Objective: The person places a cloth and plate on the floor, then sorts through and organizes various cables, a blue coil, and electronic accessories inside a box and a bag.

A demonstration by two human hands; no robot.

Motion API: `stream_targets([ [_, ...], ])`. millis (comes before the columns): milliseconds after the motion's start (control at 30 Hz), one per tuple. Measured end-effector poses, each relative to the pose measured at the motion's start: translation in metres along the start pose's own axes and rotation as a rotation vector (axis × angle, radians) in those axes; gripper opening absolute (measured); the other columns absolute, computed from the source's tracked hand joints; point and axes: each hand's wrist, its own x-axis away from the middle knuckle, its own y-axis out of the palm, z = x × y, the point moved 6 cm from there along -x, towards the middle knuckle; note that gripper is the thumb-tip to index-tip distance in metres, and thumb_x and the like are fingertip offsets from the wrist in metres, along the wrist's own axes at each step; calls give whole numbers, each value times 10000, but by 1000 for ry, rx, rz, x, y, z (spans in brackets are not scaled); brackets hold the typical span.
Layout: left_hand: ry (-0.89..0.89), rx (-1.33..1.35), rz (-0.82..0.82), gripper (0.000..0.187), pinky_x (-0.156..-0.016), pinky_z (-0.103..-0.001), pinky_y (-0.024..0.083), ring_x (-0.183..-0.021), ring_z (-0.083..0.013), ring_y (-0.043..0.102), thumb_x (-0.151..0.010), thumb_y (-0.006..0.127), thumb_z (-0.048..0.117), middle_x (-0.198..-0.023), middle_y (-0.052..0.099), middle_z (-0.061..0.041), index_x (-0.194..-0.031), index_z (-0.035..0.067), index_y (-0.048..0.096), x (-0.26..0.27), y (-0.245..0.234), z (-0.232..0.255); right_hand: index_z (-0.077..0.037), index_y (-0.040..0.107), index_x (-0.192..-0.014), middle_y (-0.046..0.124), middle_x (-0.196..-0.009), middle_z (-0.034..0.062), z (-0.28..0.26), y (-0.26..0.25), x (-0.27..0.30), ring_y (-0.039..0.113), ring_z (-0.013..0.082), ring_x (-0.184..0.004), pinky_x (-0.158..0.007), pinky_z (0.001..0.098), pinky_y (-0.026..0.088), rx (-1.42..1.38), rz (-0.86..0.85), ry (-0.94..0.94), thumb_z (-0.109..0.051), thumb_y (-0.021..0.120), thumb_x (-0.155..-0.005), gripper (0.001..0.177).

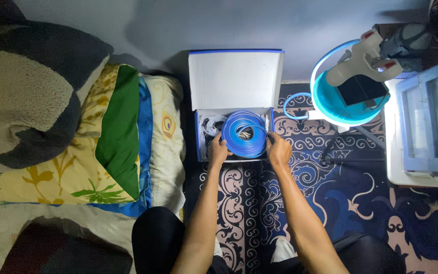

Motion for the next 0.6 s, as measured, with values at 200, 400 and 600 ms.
stream_targets([
  [200, 11, -108, 31, 464, -663, -401, 615, -701, -331, 779, -963, 572, 111, -1032, 757, -216, -1423, 50, 561, -9, 2, -10, -153, 789, -1096, 743, -919, 207, 1, -1, 5, 714, 419, -859, -786, 499, 554, 48, 12, 26, -230, 736, -913, 205],
  [400, 301, -513, 313, 493, -834, -530, 528, -996, -442, 669, -812, 712, 103, -1052, 691, -252, -1302, 81, 653, -9, -3, 12, -57, 758, -1022, 747, -989, 190, -1, -4, 8, 712, 403, -897, -800, 480, 558, -30, 123, -150, -98, 738, -866, 163],
  [600, 250, -452, 208, 476, -850, -491, 569, -962, -409, 721, -874, 679, 81, -1106, 700, -245, -1348, 99, 649, -10, 4, 10, -34, 739, -1037, 738, -993, 191, -8, -5, 14, 705, 402, -906, -793, 471, 554, -47, 132, -181, -32, 721, -861, 176],
])
